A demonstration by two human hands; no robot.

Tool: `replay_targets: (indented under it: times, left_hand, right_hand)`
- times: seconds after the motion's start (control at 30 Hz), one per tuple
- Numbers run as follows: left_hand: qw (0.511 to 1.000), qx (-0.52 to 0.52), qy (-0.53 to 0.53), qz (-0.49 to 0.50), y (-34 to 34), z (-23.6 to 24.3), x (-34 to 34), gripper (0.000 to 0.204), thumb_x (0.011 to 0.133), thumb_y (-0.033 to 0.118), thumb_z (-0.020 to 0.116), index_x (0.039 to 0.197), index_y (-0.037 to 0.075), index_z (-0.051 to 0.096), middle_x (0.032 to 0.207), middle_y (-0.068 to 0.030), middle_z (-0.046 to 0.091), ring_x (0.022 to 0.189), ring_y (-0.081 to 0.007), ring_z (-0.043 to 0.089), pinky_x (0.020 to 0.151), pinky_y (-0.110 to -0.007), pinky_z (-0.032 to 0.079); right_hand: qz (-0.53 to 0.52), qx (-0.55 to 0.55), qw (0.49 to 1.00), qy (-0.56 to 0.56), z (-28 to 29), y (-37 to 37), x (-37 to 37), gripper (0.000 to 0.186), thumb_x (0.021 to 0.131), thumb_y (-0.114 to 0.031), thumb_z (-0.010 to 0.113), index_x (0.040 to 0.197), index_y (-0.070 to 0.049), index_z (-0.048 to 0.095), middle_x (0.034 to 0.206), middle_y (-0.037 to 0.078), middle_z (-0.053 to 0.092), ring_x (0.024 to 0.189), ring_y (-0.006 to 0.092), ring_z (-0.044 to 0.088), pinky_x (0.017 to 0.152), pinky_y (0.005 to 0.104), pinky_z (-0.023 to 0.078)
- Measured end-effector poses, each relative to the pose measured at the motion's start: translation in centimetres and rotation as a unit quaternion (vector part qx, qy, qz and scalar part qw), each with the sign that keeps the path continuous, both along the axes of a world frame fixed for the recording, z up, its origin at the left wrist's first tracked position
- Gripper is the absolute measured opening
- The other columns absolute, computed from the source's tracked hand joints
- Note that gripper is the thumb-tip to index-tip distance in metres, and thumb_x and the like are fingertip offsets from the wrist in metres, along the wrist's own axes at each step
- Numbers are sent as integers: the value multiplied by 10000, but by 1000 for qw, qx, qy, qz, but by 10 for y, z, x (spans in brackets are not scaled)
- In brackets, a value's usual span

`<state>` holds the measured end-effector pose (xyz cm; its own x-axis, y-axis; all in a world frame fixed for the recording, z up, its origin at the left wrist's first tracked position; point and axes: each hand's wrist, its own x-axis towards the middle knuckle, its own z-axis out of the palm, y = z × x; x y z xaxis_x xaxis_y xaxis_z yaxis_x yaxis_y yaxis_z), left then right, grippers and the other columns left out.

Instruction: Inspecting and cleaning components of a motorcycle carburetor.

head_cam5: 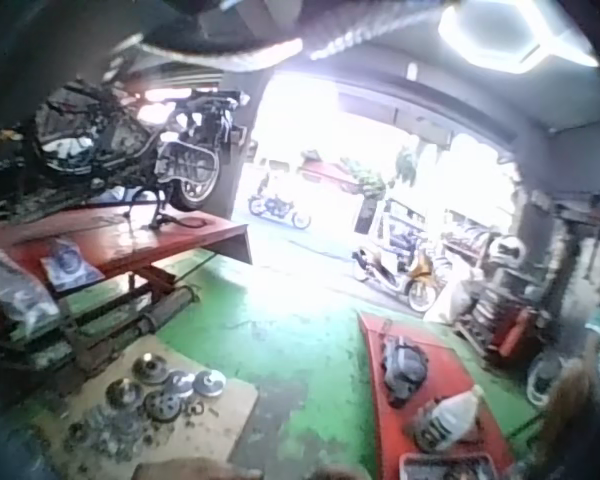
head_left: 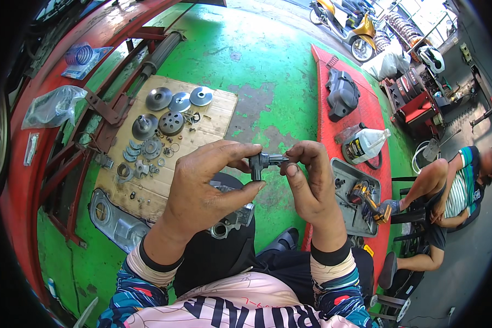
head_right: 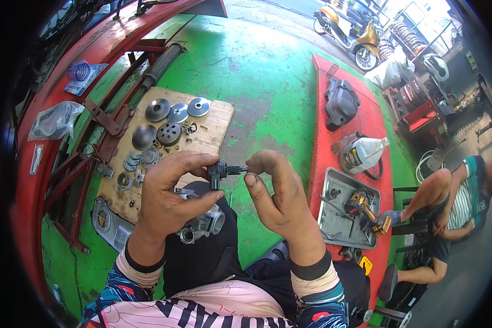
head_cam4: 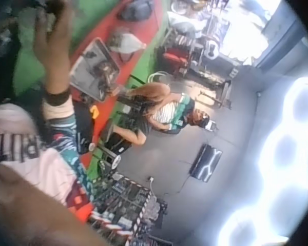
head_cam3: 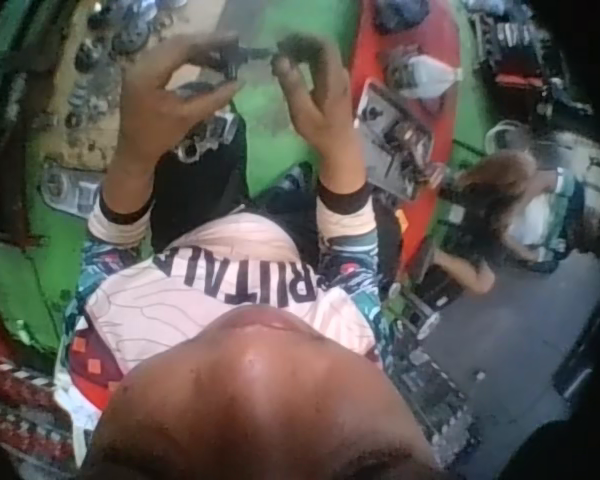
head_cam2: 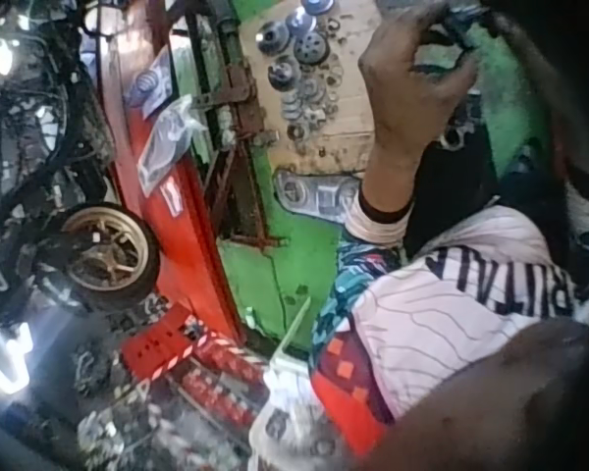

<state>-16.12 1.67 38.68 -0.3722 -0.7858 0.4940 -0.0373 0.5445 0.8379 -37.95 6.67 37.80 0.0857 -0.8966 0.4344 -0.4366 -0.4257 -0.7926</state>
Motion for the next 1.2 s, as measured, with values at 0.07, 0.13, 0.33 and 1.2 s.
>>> replay_targets:
  times: [0.07, 0.13, 0.33, 1.2]
  left_hand:
    - [1000, 2, 0, 1, 1, 1, 0, 504, 665, -14, 849, 1152, 8, 722, 1011, -102, 719, 873, -174, 704, 792, -297, 566]
    - [1000, -1, 1, 8, 2, 2, 1, 506, 662, -9, 855, 1150, 6, 723, 1007, -101, 718, 867, -173, 701, 788, -294, 561]
    - [1000, 6, 10, 9, 2, 1, 0, 514, 660, -1, 861, 1155, 5, 720, 999, -98, 715, 862, -171, 691, 781, -290, 552]
    - [999, 11, 30, 39, 5, -4, -3, 500, 669, -21, 857, 1149, 8, 719, 1032, -89, 716, 865, -156, 668, 785, -286, 537]
  right_hand:
    - [5, 7, 1000, -22, 0, 1, 0, 260, 1024, -141, 583, 1209, 9, 477, 1027, 82, 560, 875, 144, 568, 794, 293, 484]
    - [4, 20, 999, -31, -1, 2, 1, 330, 1020, -195, 599, 1240, 10, 463, 1047, 86, 555, 890, 151, 566, 821, 304, 479]
    - [3, 51, 990, -131, -15, 7, 15, 558, 988, -334, 651, 1352, 3, 395, 1107, 101, 544, 943, 170, 574, 878, 331, 463]
    - [-2, -1, 977, -214, -40, 12, 47, 789, 939, -472, 691, 1462, 10, 348, 1195, 160, 581, 1093, 233, 579, 991, 375, 450]
